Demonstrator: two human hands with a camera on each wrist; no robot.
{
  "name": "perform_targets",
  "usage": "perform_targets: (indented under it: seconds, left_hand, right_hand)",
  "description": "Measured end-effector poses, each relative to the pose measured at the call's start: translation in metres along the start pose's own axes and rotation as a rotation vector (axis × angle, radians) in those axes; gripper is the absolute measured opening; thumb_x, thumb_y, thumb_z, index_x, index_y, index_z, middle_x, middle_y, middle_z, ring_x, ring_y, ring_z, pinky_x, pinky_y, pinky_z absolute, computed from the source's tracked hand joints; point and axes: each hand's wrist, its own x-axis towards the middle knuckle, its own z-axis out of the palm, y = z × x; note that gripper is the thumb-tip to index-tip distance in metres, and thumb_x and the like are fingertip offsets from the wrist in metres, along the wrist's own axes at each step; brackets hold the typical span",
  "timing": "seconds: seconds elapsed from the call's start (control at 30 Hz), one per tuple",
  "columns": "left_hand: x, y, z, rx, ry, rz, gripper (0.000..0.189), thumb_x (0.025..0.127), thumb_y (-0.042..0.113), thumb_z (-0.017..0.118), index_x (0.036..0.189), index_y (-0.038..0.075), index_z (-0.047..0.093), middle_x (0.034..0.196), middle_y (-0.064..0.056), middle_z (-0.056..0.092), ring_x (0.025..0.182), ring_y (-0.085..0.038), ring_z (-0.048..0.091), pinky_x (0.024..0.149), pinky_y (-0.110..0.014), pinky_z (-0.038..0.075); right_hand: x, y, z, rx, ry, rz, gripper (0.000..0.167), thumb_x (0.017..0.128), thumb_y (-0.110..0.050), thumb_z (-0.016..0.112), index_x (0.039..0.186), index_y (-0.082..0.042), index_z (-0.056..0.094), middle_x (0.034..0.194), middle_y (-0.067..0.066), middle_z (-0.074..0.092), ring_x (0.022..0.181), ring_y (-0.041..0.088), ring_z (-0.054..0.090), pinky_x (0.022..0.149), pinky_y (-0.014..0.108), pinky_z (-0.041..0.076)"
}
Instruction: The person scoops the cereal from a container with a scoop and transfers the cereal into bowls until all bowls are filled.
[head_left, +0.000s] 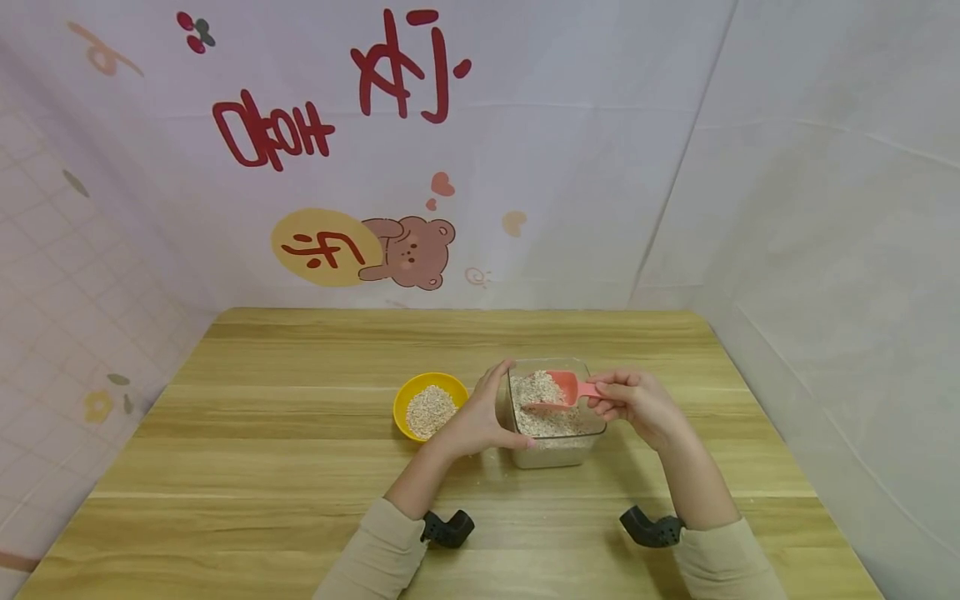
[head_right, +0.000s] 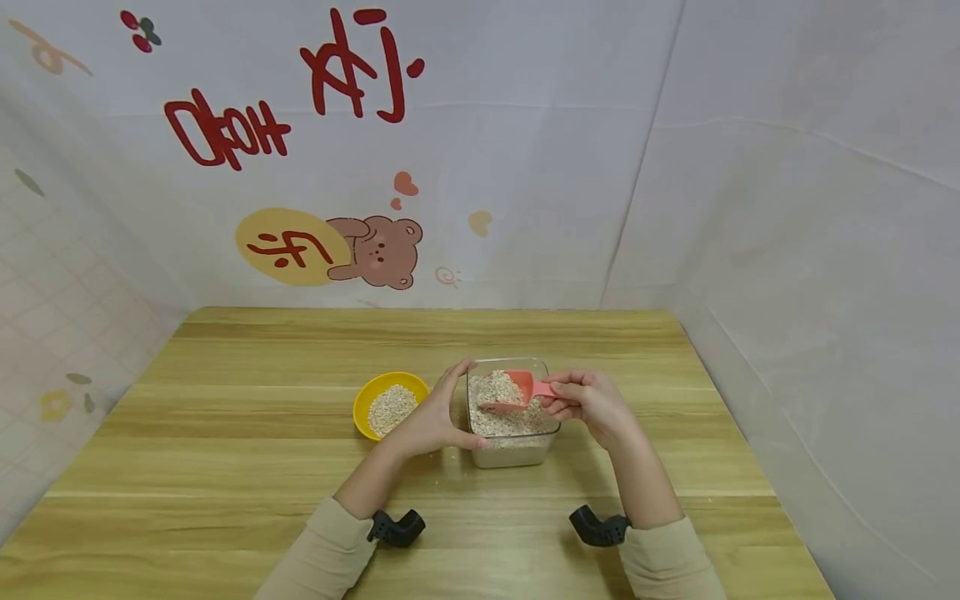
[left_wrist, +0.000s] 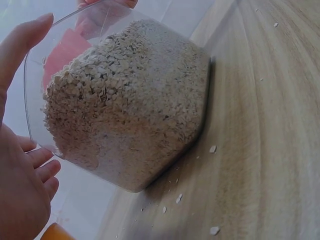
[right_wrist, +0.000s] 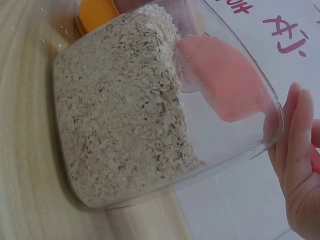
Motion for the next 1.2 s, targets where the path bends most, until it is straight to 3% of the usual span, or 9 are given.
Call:
perform_targets:
  seconds: [0.37, 0.97, 1.2]
  left_hand:
    - [-0.003, 0.002, -0.004, 0.028, 0.001, 0.017, 0.122, 0.06, 0.045, 0.089, 0.153, 0.029, 0.012, 0.158, -0.001, 0.01, 0.143, -0.023, 0.012, 0.108, -0.055, 0.022]
    - [-0.018, 0.008, -0.018, 0.068, 0.03, 0.021, 0.12, 0.058, 0.051, 0.088, 0.151, 0.038, 0.014, 0.158, 0.004, 0.009, 0.142, -0.024, 0.015, 0.107, -0.057, 0.023]
    - [-0.027, 0.007, -0.027, 0.092, 0.044, 0.031, 0.12, 0.061, 0.046, 0.089, 0.153, 0.033, 0.014, 0.158, 0.003, 0.011, 0.141, -0.024, 0.017, 0.107, -0.055, 0.025]
  right_hand:
    - [-0.003, -0.001, -0.001, 0.084, -0.045, -0.054, 0.015, 0.096, 0.003, 0.051, 0.103, 0.01, 0.061, 0.077, 0.01, 0.069, 0.064, 0.012, 0.065, 0.059, 0.022, 0.054]
    - [-0.007, -0.009, 0.006, 0.096, -0.026, -0.085, 0.015, 0.096, 0.004, 0.05, 0.104, 0.012, 0.06, 0.076, 0.008, 0.068, 0.062, 0.01, 0.064, 0.057, 0.021, 0.053]
    - [-0.007, -0.012, 0.013, 0.093, -0.027, -0.095, 0.014, 0.096, 0.002, 0.051, 0.1, 0.005, 0.064, 0.076, 0.008, 0.068, 0.061, 0.01, 0.064, 0.057, 0.021, 0.053]
